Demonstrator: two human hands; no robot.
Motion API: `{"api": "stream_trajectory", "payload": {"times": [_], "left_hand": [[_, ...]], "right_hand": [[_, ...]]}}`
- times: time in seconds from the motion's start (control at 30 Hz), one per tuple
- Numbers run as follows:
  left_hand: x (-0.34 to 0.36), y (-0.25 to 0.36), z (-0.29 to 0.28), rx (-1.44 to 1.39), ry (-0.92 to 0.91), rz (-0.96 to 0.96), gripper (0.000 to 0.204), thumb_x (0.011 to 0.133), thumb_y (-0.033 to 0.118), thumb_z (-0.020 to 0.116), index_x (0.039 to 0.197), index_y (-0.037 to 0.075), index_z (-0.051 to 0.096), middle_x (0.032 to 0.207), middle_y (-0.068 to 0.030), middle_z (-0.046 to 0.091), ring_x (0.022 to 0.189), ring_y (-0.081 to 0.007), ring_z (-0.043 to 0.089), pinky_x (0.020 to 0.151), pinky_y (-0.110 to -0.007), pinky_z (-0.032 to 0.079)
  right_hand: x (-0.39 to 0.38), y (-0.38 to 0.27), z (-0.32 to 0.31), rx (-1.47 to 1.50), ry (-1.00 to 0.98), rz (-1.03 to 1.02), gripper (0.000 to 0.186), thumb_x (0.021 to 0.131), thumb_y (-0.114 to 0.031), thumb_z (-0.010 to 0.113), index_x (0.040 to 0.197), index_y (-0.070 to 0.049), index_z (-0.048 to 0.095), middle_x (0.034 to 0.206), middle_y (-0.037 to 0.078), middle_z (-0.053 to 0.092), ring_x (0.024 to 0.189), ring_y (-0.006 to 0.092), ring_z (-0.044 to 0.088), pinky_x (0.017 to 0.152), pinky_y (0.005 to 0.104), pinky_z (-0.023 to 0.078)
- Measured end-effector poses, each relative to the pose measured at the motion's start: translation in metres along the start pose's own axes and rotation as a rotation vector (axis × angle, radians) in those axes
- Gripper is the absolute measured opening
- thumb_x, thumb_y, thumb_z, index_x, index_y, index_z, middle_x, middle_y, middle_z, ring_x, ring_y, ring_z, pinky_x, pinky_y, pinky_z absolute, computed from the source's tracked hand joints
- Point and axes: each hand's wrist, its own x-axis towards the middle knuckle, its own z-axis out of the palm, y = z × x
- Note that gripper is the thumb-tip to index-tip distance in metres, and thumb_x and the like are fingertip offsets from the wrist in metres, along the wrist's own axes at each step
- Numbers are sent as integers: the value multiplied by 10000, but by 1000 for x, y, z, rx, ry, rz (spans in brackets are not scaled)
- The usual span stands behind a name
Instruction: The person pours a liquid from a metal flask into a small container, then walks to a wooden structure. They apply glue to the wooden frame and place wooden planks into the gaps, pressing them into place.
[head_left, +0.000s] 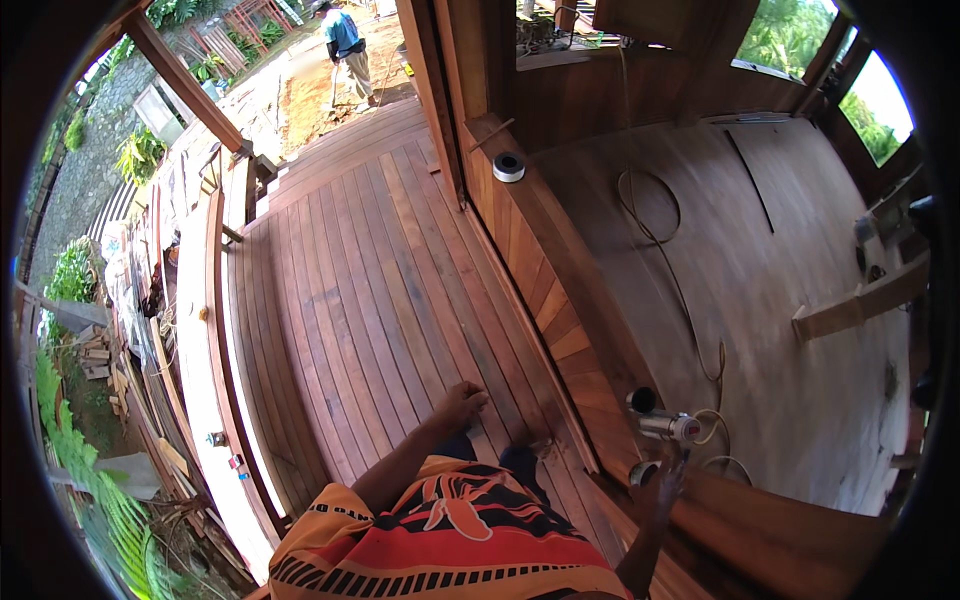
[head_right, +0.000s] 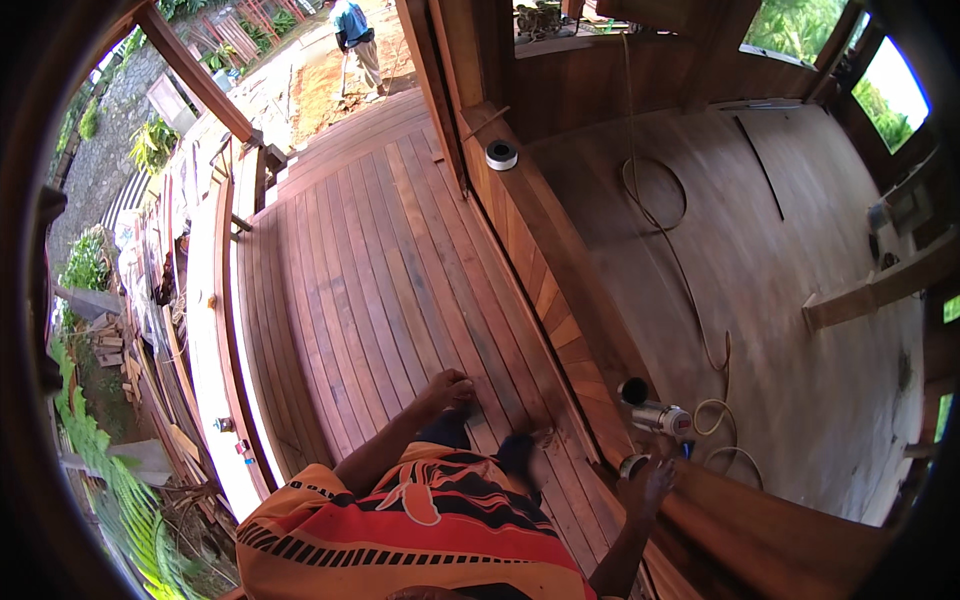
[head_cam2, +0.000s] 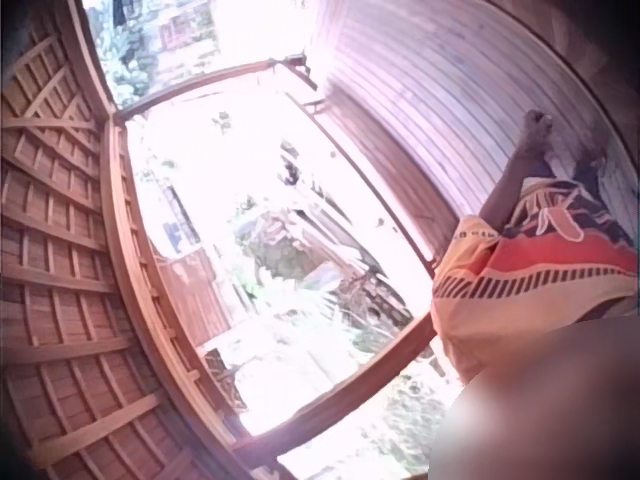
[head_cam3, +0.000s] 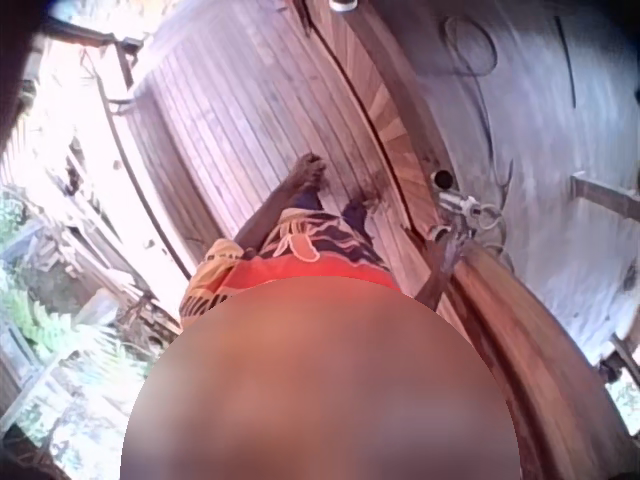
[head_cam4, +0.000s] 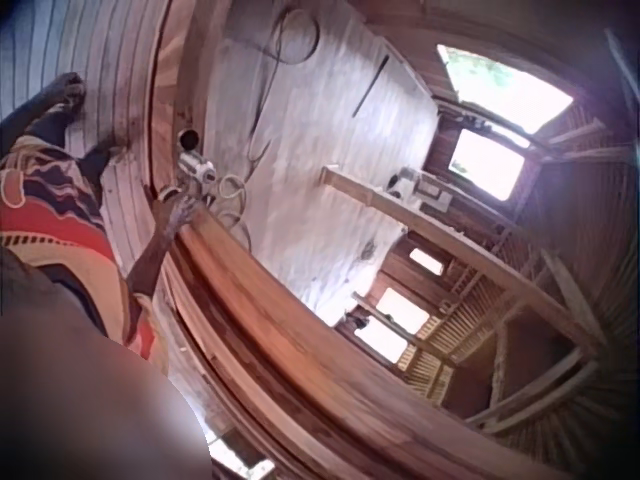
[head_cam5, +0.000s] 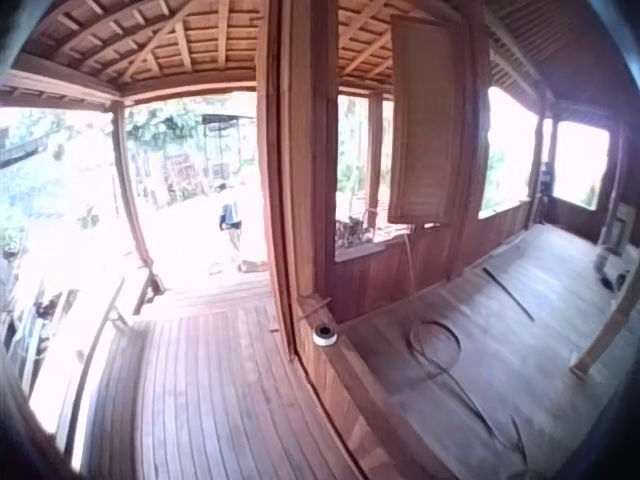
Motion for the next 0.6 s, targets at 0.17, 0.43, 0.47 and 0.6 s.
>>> {"api": "stream_trajectory", "payload": {"times": [0.17, 0.43, 0.47, 0.6], "left_hand": [[20, -102, -131, 646, 113, -107, 641, 924, 516, 718, 1315, 20, 606, 1187, -172, 696, 1106, -336, 670, 967, -458, 532], [52, -160, -345, 270, -600, -321, 874, 1022, 653, 484, 1663, 124, 212, 1676, -184, 295, 1548, -315, 270, 1268, -442, 224], [50, -156, -369, 183, -627, -337, 860, 1036, 644, 470, 1659, 107, 220, 1678, -154, 305, 1541, -288, 284, 1266, -431, 230], [58, -128, -437, 353, -561, -318, 756, 1043, 633, 476, 1544, 66, 476, 1589, -133, 473, 1501, -268, 373, 1233, -434, 295]], "right_hand": [[-23, -102, -10, -16, -83, -58, 1009, 694, -295, 876, 1505, 18, 363, 1454, 316, 449, 1405, 498, 413, 1125, 607, 404], [38, -359, 75, -79, 16, -317, 954, 703, -334, 860, 1438, 66, 401, 1370, 310, 511, 1332, 491, 467, 1105, 539, 444], [51, -394, 70, -56, 10, -401, 947, 698, -326, 862, 1434, 53, 404, 1367, 308, 511, 1327, 492, 470, 1100, 542, 446], [82, -566, 63, 44, -22, -605, 910, 678, -287, 868, 1419, -11, 417, 1334, 293, 510, 1284, 486, 496, 1059, 552, 469]]}}
